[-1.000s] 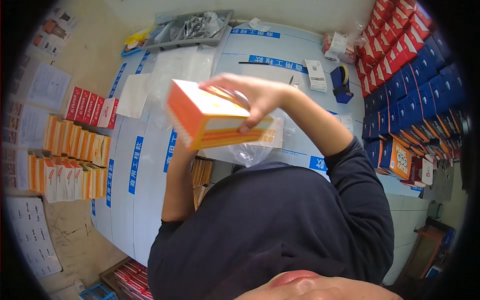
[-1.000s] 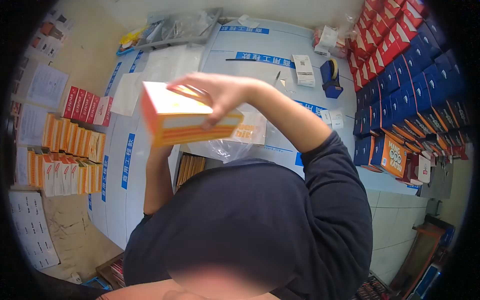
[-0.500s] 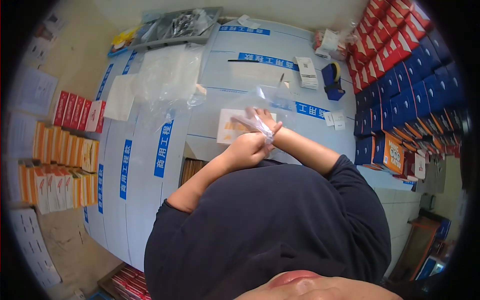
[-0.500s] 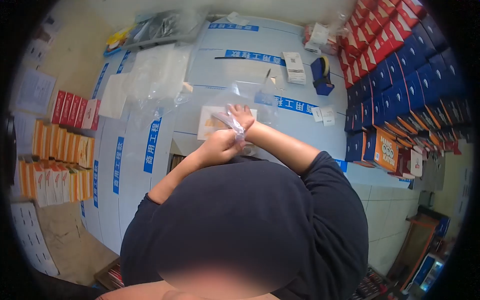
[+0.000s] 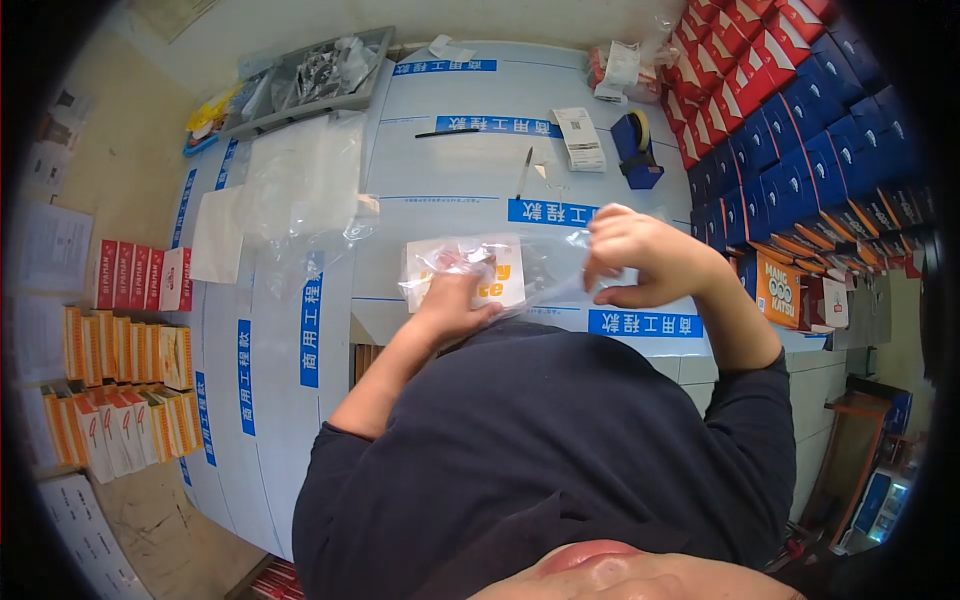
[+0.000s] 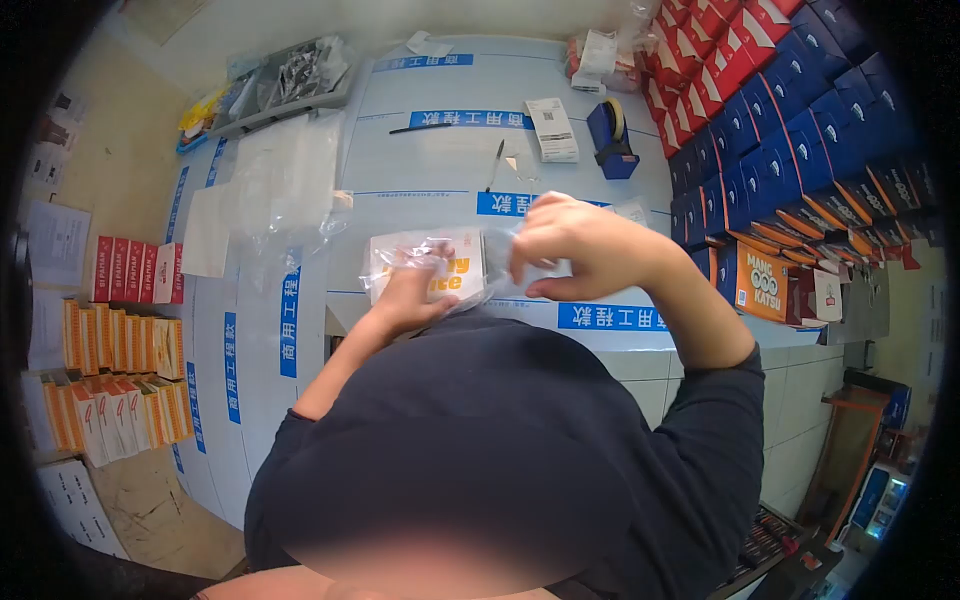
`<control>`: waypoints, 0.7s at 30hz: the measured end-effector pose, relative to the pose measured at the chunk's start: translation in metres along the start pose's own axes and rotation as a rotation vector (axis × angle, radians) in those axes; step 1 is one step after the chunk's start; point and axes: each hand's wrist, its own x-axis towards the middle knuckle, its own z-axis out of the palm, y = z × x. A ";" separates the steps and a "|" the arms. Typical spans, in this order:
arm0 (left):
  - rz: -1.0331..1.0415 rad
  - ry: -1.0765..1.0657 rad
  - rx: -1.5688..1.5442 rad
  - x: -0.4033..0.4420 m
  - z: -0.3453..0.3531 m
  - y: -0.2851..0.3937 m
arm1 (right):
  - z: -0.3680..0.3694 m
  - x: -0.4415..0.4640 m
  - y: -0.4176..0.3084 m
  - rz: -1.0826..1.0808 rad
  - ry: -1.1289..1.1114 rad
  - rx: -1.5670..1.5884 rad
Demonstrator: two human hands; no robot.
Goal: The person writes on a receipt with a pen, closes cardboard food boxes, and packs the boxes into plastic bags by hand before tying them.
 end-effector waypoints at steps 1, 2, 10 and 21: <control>0.015 0.113 -0.360 -0.002 -0.003 -0.003 | 0.003 0.009 0.003 -0.043 0.030 -0.156; 0.029 0.224 -0.717 -0.005 -0.009 -0.008 | 0.006 0.015 0.008 -0.087 0.065 -0.311; 0.023 0.443 -1.043 -0.045 -0.165 0.027 | -0.053 0.046 -0.018 -0.220 0.388 -0.652; 0.018 0.301 -0.988 -0.023 -0.166 0.002 | -0.054 0.047 0.013 0.031 0.559 -0.712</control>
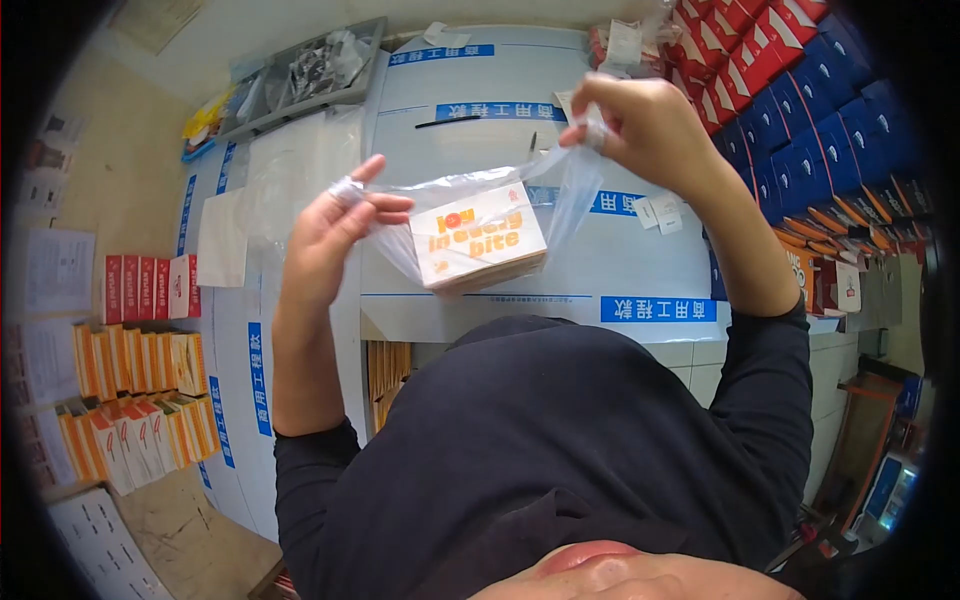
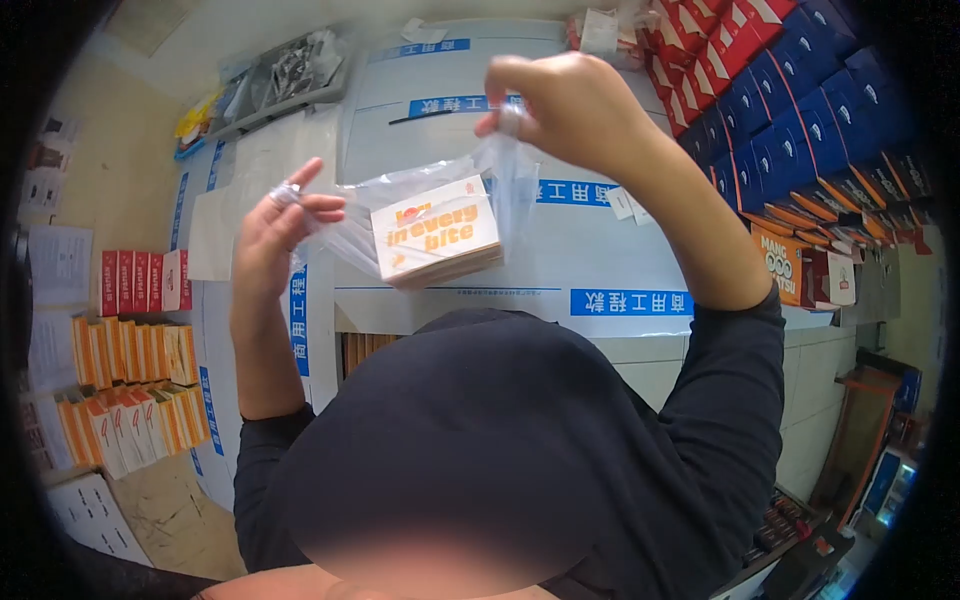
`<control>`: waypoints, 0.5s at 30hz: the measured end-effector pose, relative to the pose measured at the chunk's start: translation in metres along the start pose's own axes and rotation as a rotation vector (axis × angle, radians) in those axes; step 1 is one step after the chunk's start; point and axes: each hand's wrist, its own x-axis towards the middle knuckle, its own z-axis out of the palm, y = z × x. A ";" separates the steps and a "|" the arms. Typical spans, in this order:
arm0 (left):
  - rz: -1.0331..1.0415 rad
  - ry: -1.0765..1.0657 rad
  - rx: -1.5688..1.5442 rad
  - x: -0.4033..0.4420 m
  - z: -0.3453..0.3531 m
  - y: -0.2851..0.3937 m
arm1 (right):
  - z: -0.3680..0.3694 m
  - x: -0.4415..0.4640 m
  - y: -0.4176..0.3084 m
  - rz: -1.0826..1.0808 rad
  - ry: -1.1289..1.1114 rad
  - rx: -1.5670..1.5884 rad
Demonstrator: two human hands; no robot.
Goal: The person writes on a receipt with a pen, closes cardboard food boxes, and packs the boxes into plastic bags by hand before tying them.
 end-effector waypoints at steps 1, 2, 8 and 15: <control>-0.025 0.036 0.021 0.006 -0.005 0.004 | -0.002 0.006 0.002 0.191 -0.089 0.063; -0.037 0.018 0.021 0.012 -0.009 0.008 | -0.004 0.013 0.005 0.387 -0.174 0.128; 0.096 0.101 0.081 0.036 -0.017 0.026 | 0.020 0.026 0.027 0.438 -0.152 0.768; -0.026 -0.112 0.161 0.033 -0.038 -0.003 | 0.044 0.011 0.012 0.282 -0.490 0.676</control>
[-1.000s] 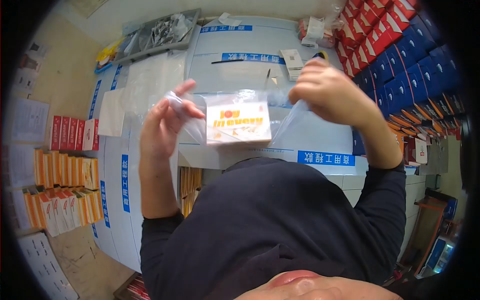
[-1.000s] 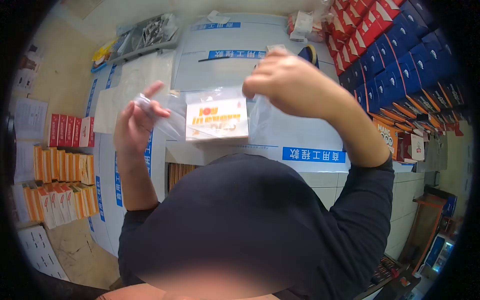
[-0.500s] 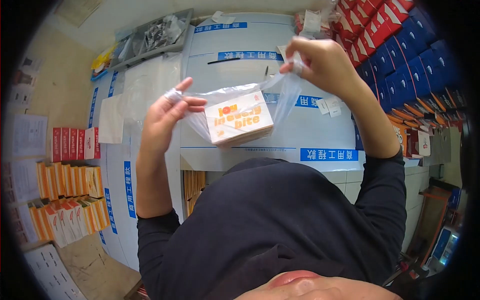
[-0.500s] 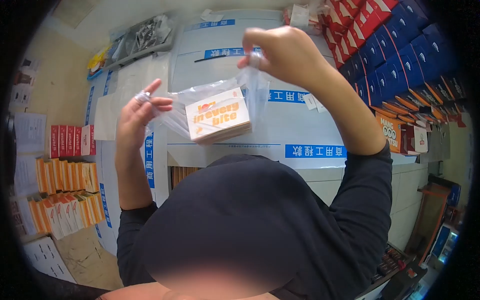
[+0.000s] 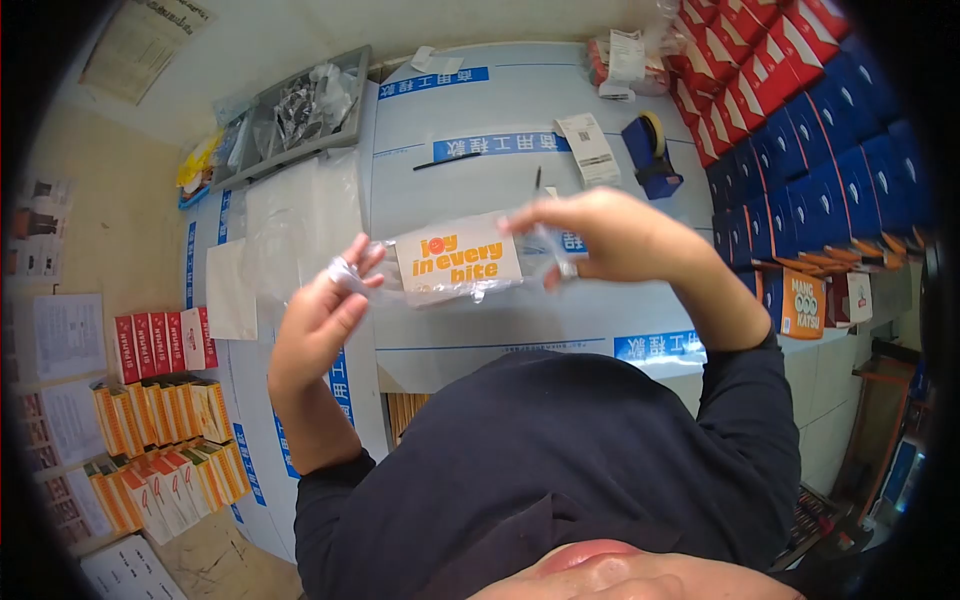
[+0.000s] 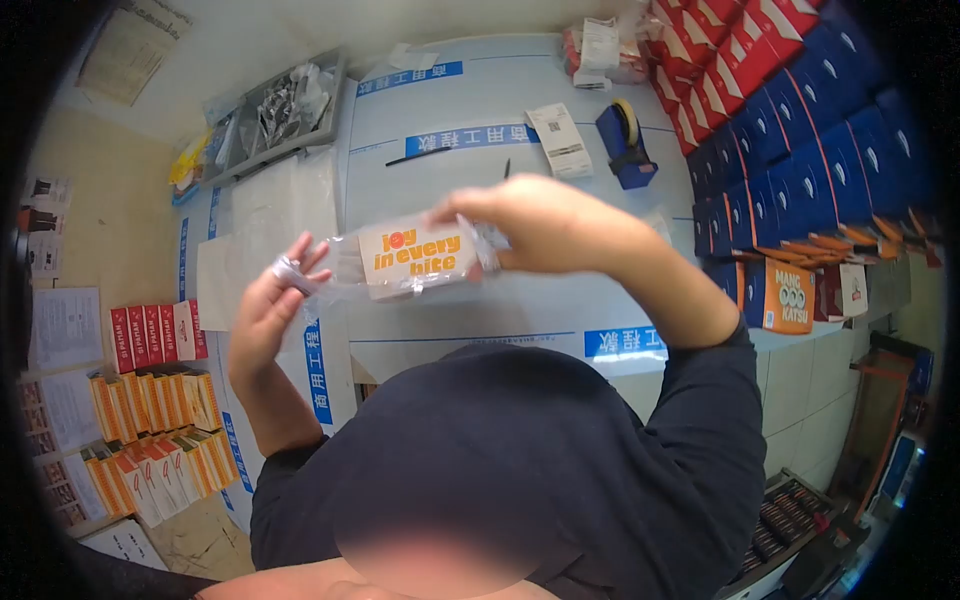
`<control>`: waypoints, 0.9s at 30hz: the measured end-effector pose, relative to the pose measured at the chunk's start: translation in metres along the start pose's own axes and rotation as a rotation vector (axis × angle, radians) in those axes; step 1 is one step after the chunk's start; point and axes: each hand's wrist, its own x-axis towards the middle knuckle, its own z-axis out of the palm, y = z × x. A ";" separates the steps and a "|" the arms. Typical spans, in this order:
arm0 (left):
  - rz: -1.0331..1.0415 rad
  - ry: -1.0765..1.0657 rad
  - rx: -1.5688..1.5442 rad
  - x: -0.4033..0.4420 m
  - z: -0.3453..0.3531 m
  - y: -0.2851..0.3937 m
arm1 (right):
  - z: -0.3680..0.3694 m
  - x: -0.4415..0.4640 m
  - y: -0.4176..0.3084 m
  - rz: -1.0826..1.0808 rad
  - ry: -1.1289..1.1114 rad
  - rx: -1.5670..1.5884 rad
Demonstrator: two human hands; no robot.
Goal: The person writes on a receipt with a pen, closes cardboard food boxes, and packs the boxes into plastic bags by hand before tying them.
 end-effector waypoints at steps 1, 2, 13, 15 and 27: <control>-0.029 -0.078 0.107 0.001 -0.002 -0.005 | 0.002 0.001 -0.001 0.063 -0.149 -0.057; 0.001 -0.076 0.240 0.003 -0.004 0.005 | 0.003 0.002 -0.001 0.050 -0.157 0.020; -0.311 0.583 -0.544 0.027 -0.010 -0.252 | 0.068 -0.009 0.147 0.684 0.802 0.895; -0.472 0.206 -0.976 0.044 0.033 -0.204 | 0.126 0.009 0.149 0.777 0.764 0.993; -0.274 0.200 -0.905 0.065 0.033 -0.243 | 0.212 0.039 0.142 0.799 0.618 1.045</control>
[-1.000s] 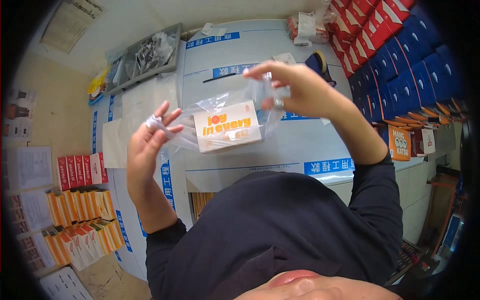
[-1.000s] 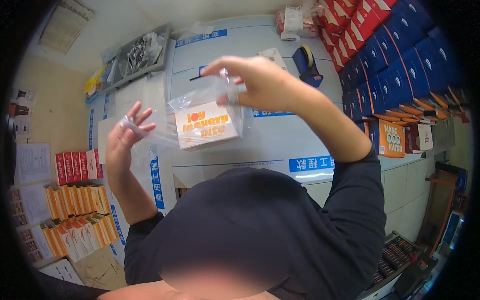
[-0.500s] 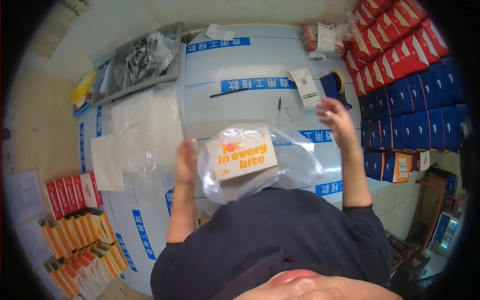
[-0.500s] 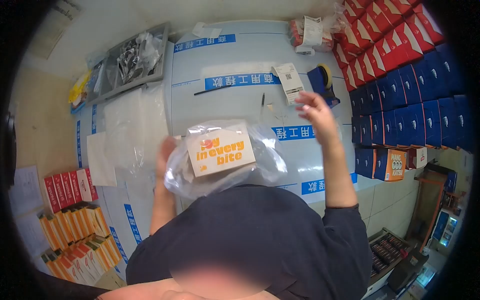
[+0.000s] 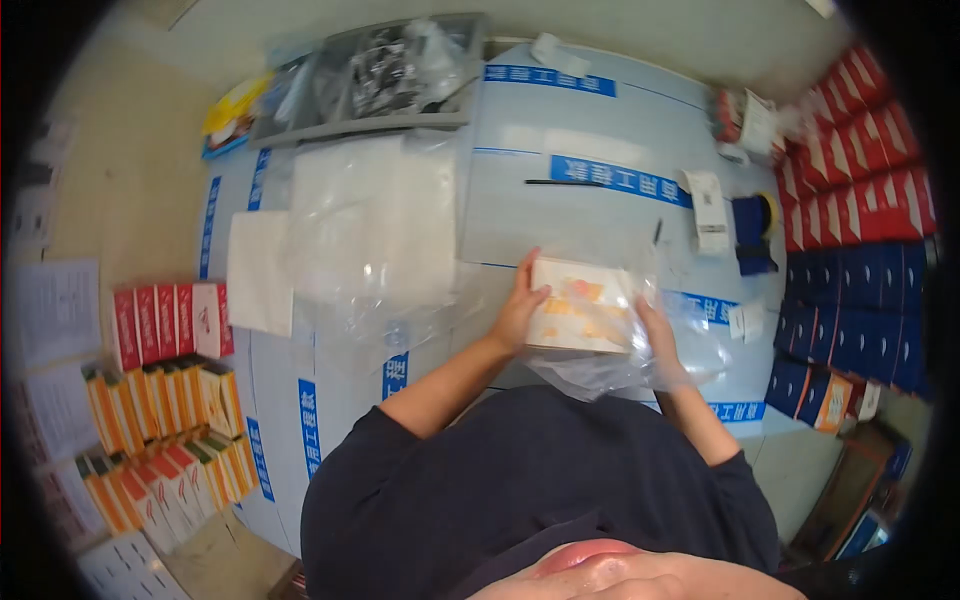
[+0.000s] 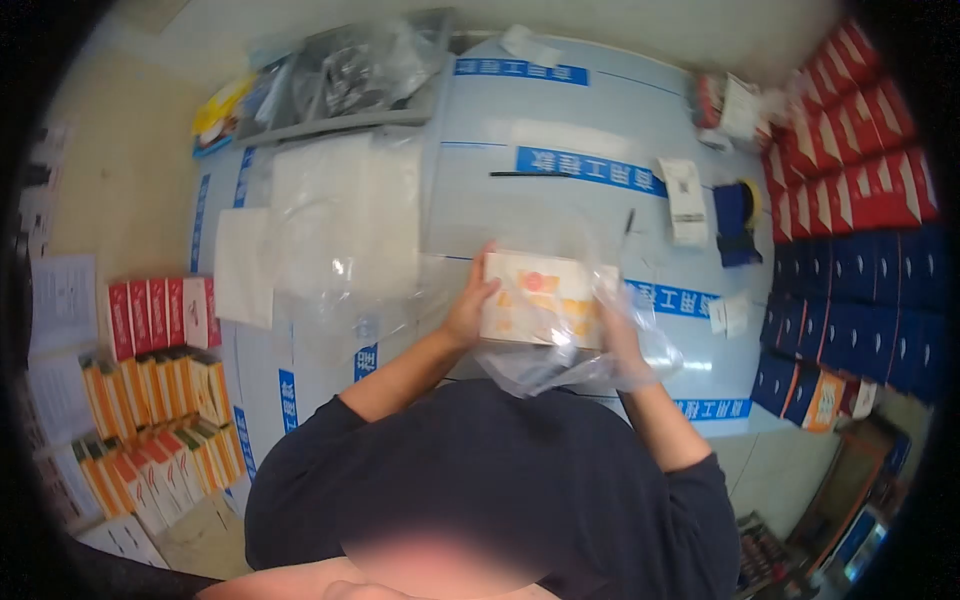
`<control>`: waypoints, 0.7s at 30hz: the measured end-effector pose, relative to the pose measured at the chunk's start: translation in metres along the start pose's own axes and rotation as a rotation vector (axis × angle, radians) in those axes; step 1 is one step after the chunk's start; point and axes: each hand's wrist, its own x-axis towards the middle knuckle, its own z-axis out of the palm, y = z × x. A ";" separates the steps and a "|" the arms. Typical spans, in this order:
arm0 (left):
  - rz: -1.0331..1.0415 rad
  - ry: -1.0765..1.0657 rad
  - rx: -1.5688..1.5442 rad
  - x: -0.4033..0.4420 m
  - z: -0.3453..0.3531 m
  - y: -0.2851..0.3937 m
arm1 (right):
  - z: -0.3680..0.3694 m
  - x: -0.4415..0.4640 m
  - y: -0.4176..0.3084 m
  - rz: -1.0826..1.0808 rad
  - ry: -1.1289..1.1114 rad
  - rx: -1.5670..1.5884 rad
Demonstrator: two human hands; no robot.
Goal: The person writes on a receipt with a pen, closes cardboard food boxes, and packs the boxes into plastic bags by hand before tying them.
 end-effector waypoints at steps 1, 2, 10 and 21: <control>0.041 -0.006 0.158 0.000 0.003 -0.001 | -0.004 0.001 0.018 -0.064 0.021 -0.035; 0.077 -0.016 0.315 -0.001 0.004 0.001 | -0.010 -0.001 0.026 -0.174 -0.037 -0.082; 0.944 0.265 1.356 0.107 -0.027 0.164 | -0.077 0.005 0.067 -0.443 0.345 -0.491; 0.553 0.241 2.476 0.288 -0.095 0.232 | -0.096 -0.027 0.094 -0.452 0.385 -1.327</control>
